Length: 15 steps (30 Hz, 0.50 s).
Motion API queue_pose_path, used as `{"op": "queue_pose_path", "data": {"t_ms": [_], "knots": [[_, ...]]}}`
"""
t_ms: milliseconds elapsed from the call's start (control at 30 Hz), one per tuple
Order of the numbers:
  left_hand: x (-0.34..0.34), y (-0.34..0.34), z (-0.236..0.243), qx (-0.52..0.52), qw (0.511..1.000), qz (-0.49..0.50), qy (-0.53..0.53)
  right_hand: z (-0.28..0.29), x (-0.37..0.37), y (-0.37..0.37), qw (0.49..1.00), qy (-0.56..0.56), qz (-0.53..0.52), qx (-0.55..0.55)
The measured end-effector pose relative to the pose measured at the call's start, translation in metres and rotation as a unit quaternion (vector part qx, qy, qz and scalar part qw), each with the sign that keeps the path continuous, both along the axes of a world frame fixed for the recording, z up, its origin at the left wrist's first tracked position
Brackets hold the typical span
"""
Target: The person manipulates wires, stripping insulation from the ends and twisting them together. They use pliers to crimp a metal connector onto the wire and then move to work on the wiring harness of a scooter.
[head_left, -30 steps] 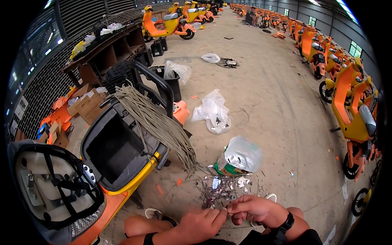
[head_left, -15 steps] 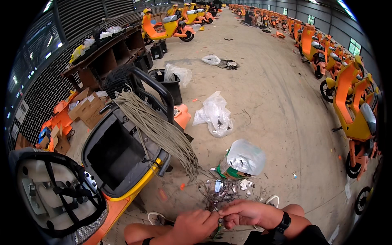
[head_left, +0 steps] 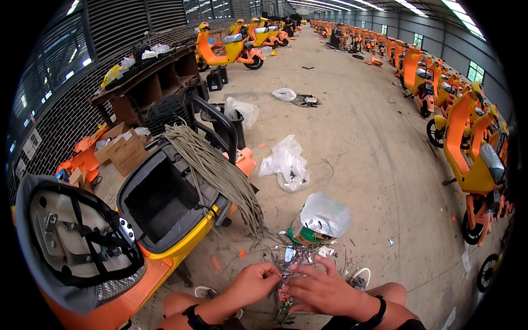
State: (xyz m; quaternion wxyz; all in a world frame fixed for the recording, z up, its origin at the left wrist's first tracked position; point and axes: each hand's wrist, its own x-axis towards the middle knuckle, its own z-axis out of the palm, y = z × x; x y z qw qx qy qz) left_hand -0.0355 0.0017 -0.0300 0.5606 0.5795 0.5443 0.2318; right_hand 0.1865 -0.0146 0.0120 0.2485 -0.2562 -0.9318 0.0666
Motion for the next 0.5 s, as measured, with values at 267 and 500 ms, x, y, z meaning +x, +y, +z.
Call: {"op": "queue_pose_path", "data": {"t_ms": [267, 500], "knots": [[0.017, -0.01, 0.025, -0.295, 0.923, -0.054, -0.241, 0.009, 0.016, 0.003, 1.0, -0.017, -0.016, 0.009], [0.026, -0.008, 0.014, -0.351, 0.894, -0.056, -0.272, 0.002, 0.029, 0.001, 0.998, -0.051, -0.023, 0.015]]}}
